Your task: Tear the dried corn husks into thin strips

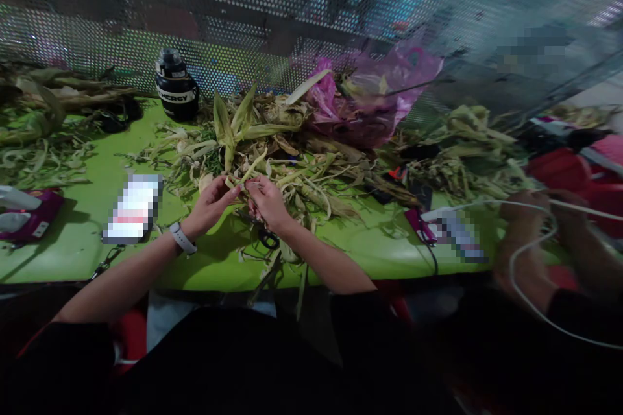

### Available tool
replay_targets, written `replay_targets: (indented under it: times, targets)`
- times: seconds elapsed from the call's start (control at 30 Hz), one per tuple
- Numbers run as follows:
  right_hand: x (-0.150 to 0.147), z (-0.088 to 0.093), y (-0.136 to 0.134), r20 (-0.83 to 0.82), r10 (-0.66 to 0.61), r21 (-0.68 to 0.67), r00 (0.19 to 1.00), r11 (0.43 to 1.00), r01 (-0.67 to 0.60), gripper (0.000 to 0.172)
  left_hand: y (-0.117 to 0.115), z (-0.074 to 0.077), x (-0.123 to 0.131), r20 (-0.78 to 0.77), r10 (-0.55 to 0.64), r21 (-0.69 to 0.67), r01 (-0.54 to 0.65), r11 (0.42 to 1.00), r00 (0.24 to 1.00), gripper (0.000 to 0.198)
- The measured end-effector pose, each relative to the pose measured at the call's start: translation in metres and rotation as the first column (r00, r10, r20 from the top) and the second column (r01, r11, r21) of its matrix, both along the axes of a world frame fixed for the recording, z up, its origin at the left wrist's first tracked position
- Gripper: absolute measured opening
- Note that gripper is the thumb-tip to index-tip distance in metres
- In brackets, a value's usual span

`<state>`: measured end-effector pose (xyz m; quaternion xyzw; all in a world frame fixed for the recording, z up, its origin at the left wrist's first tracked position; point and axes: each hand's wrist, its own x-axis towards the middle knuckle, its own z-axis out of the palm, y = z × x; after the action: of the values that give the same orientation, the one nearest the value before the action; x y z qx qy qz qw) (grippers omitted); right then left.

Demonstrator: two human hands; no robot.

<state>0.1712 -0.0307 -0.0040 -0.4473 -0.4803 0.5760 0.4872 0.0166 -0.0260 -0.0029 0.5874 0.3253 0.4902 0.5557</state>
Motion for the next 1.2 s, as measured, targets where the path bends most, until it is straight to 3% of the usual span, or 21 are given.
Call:
replay_targets:
  times: [0.2, 0.37, 0.6, 0.7, 0.77, 0.9, 1.1, 1.2]
  targets:
    - [-0.002, -0.007, -0.001, 0.08, 0.023, 0.067, 0.997, 0.997, -0.028, 0.04, -0.003, -0.003, 0.0, 0.057, 0.022, -0.155, -0.013, 0.988, 0.998, 0.033]
    - [-0.003, -0.006, -0.002, 0.091, 0.022, 0.08, 0.996, 0.996, -0.029, 0.044, -0.003, -0.003, 0.001, -0.011, 0.016, -0.064, -0.016, 0.998, 1.0, 0.036]
    - [-0.004, -0.009, 0.001, 0.057, 0.022, 0.081, 0.998, 0.996, -0.027, 0.043, 0.007, -0.011, -0.002, -0.039, 0.185, -0.036, -0.186, 0.982, 0.982, 0.028]
    - [-0.002, -0.009, -0.001, 0.164, -0.053, 0.198, 0.985, 0.98, 0.02, 0.051, 0.012, -0.009, -0.007, 0.024, 0.26, -0.085, -0.257, 0.963, 0.965, 0.028]
    - [0.001, -0.008, -0.001, 0.317, -0.137, 0.358, 0.939, 0.934, 0.016, 0.043, 0.015, -0.006, -0.009, 0.08, 0.292, -0.122, -0.281, 0.952, 0.953, 0.033]
    - [0.007, -0.01, 0.0, 0.536, -0.329, 0.649, 0.777, 0.75, -0.13, 0.023, 0.018, -0.002, -0.011, 0.124, 0.329, -0.151, -0.31, 0.939, 0.936, 0.036]
    - [0.014, -0.009, -0.002, 0.711, -0.465, 0.697, 0.527, 0.566, -0.441, 0.026, 0.02, -0.009, -0.014, -0.022, 0.319, -0.021, -0.319, 0.947, 0.948, 0.033]
    - [0.017, 0.0, -0.002, 0.687, -0.536, 0.726, 0.49, 0.477, -0.495, 0.02, 0.019, -0.009, -0.015, -0.138, 0.269, 0.016, -0.27, 0.963, 0.953, 0.031]
